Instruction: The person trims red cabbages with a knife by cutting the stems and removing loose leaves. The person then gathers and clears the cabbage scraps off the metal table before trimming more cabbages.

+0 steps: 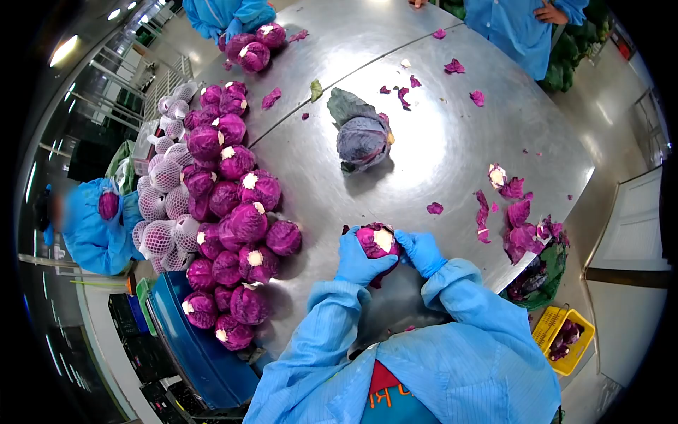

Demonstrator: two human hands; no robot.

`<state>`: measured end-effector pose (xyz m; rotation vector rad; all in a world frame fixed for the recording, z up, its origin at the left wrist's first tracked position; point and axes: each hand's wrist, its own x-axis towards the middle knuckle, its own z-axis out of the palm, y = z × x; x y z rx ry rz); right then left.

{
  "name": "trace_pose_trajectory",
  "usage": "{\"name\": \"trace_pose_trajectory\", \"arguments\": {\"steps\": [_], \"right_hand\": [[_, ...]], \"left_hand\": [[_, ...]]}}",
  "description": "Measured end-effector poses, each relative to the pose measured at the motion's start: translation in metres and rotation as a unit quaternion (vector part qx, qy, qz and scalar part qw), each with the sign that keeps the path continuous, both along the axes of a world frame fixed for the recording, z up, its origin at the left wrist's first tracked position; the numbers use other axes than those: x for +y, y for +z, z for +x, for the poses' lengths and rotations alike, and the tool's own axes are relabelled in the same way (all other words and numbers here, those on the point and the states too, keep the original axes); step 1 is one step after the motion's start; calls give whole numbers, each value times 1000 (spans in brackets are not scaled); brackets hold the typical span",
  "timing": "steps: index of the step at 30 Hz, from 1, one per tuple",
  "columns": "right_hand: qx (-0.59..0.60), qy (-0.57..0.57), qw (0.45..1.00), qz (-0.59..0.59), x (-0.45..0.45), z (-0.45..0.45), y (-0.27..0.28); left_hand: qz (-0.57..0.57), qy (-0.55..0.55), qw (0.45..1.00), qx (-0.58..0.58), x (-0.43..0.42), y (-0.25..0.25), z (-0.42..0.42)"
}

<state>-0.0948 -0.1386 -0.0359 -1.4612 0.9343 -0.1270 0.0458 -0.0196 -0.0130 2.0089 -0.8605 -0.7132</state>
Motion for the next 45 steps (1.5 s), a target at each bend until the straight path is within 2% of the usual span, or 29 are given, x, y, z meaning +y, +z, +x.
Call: {"name": "trace_pose_trajectory", "arguments": {"steps": [5,7,9,10,11,12,13,14,15,16,17,19,23,24,25,26,27,29,30,33,34,37,40,41,43,44,45], "right_hand": [[-21,-35,992,122,2,-2,7],[-18,-27,987,156,1,-8,7],[-25,48,995,-83,4,-18,-10],[-34,83,974,-208,5,-16,-15],[-35,45,975,-215,8,-13,7],[-18,21,970,-240,5,-14,4],[-20,-10,985,-169,2,-13,10],[-55,-4,984,-168,-2,-8,16],[-86,2,983,-163,-6,-4,22],[-81,46,993,-77,-13,-1,19],[-73,90,993,13,-19,1,11],[-67,172,982,-48,-32,1,11],[-41,278,940,-193,-35,0,25],[-42,293,926,-234,-32,-1,24],[-42,307,910,-274,-27,-3,23],[-29,310,891,-331,-19,-6,23],[1,314,887,-339,-16,-8,28],[60,318,880,-348,-8,-9,34],[36,300,902,-308,-10,-9,30],[69,322,923,-200,-20,-2,61],[56,295,928,-220,-17,-1,57],[73,272,914,-293,-11,1,47],[69,254,920,-291,-3,2,51],[43,230,909,-346,1,1,46],[-20,172,928,-329,7,1,34],[-27,156,930,-332,8,1,31],[-34,142,931,-334,10,-1,28]], "left_hand": [[-23,2,998,-66,7,-12,1],[-6,-26,1000,-8,10,-15,3],[-23,-38,999,-8,16,-14,0],[-50,-23,998,-33,20,-19,-7],[-81,-10,995,-63,21,-22,-6],[-60,-61,996,16,14,-1,-1],[-38,-117,988,93,7,20,3],[-10,-130,990,54,10,0,7],[-26,-89,996,-6,15,-12,1],[-38,-45,996,-66,20,-23,-4],[-42,-19,993,-105,20,-13,-10],[-33,-60,994,-90,22,-16,-6],[-39,-30,995,-89,28,-15,-9],[46,-75,991,-97,22,3,-4],[112,-48,984,-128,19,31,-15],[78,-43,988,-124,22,11,-17],[44,-39,991,-120,20,10,-20],[6,-6,992,-122,21,12,-31],[-10,10,992,-122,20,20,-36],[19,7,979,-204,19,15,-43],[19,11,985,-172,20,13,-44],[-7,34,983,-179,23,5,-45],[-36,49,986,-155,25,0,-43],[-37,60,987,-143,26,3,-42],[-51,68,988,-130,27,10,-41],[-70,32,989,-129,28,8,-35],[-89,54,984,-146,28,-11,-35]]}}
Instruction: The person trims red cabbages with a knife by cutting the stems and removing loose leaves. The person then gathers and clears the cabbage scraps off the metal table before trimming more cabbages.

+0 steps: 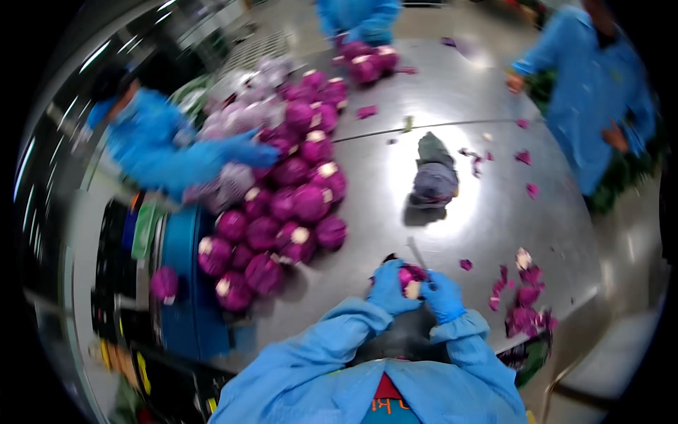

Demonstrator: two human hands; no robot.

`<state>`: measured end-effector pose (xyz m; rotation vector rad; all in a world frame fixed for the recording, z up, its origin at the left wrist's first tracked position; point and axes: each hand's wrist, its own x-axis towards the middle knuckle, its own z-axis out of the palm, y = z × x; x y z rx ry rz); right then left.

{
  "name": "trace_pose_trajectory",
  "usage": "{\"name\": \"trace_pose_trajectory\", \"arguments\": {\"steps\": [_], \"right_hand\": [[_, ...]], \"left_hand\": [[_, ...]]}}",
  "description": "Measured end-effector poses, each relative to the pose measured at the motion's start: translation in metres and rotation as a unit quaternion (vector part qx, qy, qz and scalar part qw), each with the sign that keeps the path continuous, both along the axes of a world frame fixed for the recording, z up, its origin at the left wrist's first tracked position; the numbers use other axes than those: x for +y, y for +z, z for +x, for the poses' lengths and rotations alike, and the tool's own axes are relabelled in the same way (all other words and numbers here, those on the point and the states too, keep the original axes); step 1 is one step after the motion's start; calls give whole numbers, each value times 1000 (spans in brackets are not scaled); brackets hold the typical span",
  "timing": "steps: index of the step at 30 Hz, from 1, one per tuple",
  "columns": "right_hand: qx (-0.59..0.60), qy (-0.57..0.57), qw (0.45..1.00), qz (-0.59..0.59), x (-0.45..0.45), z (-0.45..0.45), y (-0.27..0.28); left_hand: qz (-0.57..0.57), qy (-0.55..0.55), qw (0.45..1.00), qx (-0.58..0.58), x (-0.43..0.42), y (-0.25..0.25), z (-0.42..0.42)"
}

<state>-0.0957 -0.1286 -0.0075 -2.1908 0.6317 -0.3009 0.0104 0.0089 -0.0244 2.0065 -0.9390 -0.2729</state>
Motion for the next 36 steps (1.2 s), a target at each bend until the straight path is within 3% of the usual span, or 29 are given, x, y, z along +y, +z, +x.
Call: {"name": "trace_pose_trajectory", "arguments": {"steps": [3,4,5,6,7,9,10,13,17,19,20,21,22,23,24,25,26,27,28,29,30,32,34,36], "right_hand": [[-29,-65,997,-8,0,-2,-18],[4,-72,988,-136,-12,-7,-25],[61,-139,988,-8,-39,-12,-42],[-18,-195,973,120,-58,-25,-60],[-25,-234,956,177,-85,-45,-78],[54,-189,967,163,-137,-83,-112],[161,-215,956,117,-155,-100,-110],[158,-306,923,-172,-117,-86,-41],[-45,-194,979,31,-70,-41,-3],[-84,-23,996,23,-17,-11,21],[-39,15,997,61,12,3,48],[-92,78,991,56,26,12,42],[-31,109,992,-49,35,18,54],[-36,103,994,-30,37,19,50],[-41,97,994,-12,37,20,46],[-39,83,996,-12,35,20,42],[-38,70,997,-13,33,20,38],[-38,55,998,-16,29,20,34],[-23,30,999,6,23,20,28],[-9,5,1000,27,16,20,22],[5,-20,999,49,9,20,16],[-3,-3,1000,16,5,18,14],[-47,55,997,-16,16,14,37],[-34,56,995,-73,24,16,48]], "left_hand": [[6,4,1000,-1,0,3,1],[11,4,1000,13,4,5,2],[-20,-21,999,32,15,8,6],[-51,-46,997,46,27,9,11],[-60,-48,994,72,38,-4,11],[-97,21,988,115,46,-5,6],[-97,44,984,143,47,-4,2],[-36,43,986,160,39,10,7],[19,51,995,87,33,15,4],[6,15,983,182,45,24,15],[0,-4,974,228,54,31,24],[-46,48,963,262,67,37,33],[-99,132,975,150,89,35,46],[-170,206,963,27,118,56,70],[-216,290,927,-104,147,76,94],[-181,432,858,-213,190,76,123],[-351,504,771,-168,214,108,141],[-283,611,676,-301,260,120,156],[-102,748,547,-361,334,99,188],[-29,787,490,-375,356,130,178],[-15,845,466,-261,383,143,179],[-22,860,501,-97,422,154,178],[-195,737,643,-75,499,83,205],[-251,681,686,-44,483,103,194]]}}
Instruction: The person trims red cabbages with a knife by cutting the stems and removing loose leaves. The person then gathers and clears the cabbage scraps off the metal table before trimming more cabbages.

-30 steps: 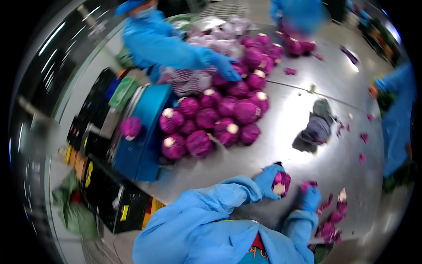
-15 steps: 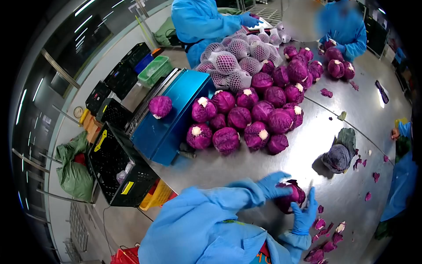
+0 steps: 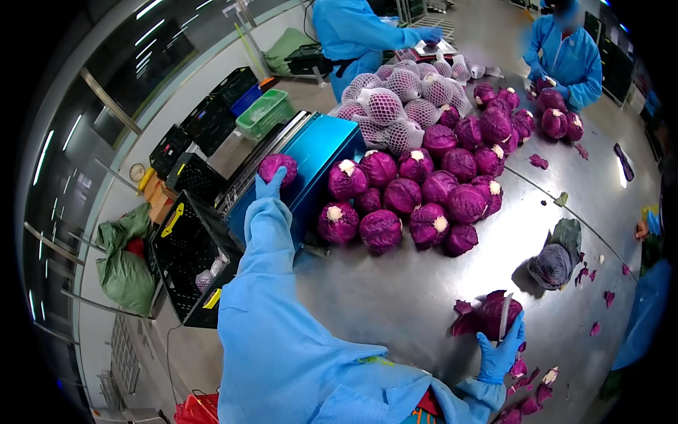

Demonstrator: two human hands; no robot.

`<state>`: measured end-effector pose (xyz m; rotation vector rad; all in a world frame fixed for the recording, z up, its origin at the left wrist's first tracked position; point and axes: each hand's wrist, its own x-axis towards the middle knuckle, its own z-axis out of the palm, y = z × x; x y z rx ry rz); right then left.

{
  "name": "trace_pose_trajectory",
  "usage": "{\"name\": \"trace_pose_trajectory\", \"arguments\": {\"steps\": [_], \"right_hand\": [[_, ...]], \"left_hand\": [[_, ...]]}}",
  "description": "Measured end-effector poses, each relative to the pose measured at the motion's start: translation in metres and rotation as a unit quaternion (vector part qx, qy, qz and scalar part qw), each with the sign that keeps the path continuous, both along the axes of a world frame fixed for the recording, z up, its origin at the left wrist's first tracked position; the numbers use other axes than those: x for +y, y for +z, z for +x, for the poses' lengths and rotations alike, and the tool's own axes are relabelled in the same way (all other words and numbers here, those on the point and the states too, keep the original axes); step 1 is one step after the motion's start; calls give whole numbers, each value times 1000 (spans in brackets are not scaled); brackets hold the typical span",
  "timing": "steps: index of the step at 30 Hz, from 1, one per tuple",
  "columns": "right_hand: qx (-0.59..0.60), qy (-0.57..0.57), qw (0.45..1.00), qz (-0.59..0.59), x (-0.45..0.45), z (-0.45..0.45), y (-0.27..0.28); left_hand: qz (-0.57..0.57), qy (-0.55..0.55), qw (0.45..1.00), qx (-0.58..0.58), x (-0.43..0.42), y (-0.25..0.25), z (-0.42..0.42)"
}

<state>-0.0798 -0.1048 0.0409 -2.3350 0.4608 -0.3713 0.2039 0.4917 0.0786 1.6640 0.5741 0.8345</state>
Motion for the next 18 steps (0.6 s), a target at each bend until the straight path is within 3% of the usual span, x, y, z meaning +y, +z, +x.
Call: {"name": "trace_pose_trajectory", "arguments": {"steps": [2,5,6,8,10,12,16,18], "right_hand": [[4,-31,999,-22,-13,1,-11],[-46,-64,995,65,-46,13,-42],[-64,-76,991,90,-55,17,-50],[-46,-106,986,123,-64,41,-43],[-62,-119,984,114,-77,68,-46],[1,-135,990,42,-94,94,-40],[-85,-112,990,-11,-128,115,-62],[-45,-102,994,-11,-123,110,-54]], "left_hand": [[-25,-43,999,-16,-7,-2,-4],[-16,-47,998,-35,8,-13,1],[-83,-117,985,-95,4,-12,2],[-215,-256,920,-203,-13,-16,-12],[-290,-294,880,-233,-50,-19,-32],[-441,-454,754,-174,-41,-73,-38],[-526,-514,663,-141,-155,-83,-44],[-545,-530,635,-137,-218,-68,-58]]}}
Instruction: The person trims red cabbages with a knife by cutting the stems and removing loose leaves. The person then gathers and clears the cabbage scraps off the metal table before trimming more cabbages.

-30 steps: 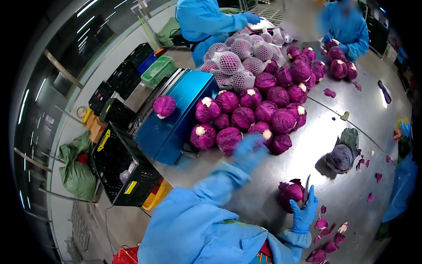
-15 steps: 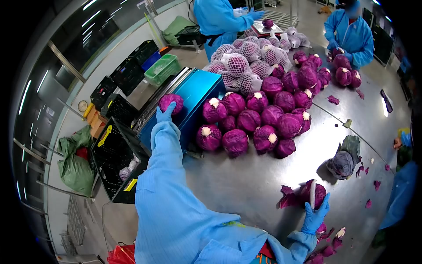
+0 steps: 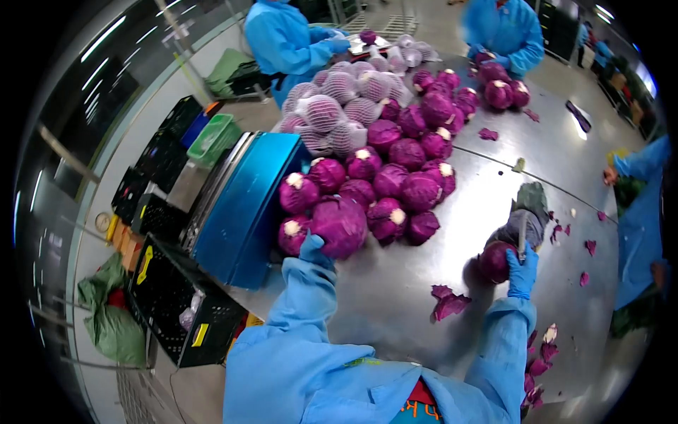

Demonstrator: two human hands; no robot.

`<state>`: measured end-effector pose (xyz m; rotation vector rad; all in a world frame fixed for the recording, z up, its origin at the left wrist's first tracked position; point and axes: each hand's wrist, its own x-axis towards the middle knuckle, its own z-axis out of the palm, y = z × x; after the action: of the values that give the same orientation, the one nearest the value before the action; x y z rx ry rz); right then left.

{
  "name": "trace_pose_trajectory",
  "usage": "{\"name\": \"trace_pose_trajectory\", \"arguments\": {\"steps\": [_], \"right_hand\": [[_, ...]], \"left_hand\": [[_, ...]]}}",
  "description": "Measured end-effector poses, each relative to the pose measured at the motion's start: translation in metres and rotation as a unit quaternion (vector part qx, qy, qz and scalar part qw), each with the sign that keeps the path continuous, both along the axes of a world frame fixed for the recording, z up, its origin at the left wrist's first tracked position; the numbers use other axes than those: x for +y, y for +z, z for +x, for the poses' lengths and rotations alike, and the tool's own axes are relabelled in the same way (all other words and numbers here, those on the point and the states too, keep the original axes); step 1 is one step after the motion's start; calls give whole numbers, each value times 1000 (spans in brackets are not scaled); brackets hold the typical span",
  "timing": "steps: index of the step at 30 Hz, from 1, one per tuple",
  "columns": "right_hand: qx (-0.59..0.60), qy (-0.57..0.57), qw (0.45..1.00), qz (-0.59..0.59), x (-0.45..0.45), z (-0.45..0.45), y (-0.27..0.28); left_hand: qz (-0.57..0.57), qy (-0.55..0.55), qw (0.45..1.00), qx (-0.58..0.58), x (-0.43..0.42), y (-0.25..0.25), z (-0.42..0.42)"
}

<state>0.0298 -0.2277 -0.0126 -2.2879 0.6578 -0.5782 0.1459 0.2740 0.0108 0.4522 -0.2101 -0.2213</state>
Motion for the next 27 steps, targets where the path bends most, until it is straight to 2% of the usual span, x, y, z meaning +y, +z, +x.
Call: {"name": "trace_pose_trajectory", "arguments": {"steps": [2,4,5,6,8,10,11,12,15,17,19,21,23,26,27], "right_hand": [[-118,44,987,-96,7,-11,-7],[-176,8,982,-65,42,-24,24],[-141,-21,990,9,49,-34,17],[-114,-32,993,-4,68,-44,30],[-180,87,980,19,96,-54,24],[-153,183,971,-6,127,-58,10],[-68,211,975,-18,139,-61,-5],[18,240,970,-28,148,-65,-20],[126,274,946,-117,159,-75,-44],[121,276,949,-95,150,-89,-50],[123,275,950,-85,133,-112,-54],[187,269,938,-112,106,-146,-42],[215,180,951,-129,76,-177,-39],[125,-55,967,-216,45,-215,-44],[99,-50,970,-215,48,-214,-28]], "left_hand": [[-18,-39,999,6,-45,13,-18],[-43,-105,993,24,-76,23,-32],[-64,-150,986,40,-86,24,-35],[-82,-194,976,58,-96,25,-39],[-108,-253,958,84,-107,20,-42],[-126,-283,946,98,-116,13,-42],[-195,-322,925,61,-122,9,-40],[-183,-322,925,79,-124,7,-41],[-121,-303,940,101,-122,4,-51],[-43,-271,959,75,-121,6,-58],[-10,-287,956,58,-119,9,-60],[13,-301,953,35,-121,8,-60],[27,-308,951,9,-124,6,-62],[142,-328,934,4,-132,27,-64],[190,-328,925,20,-136,17,-65]]}}
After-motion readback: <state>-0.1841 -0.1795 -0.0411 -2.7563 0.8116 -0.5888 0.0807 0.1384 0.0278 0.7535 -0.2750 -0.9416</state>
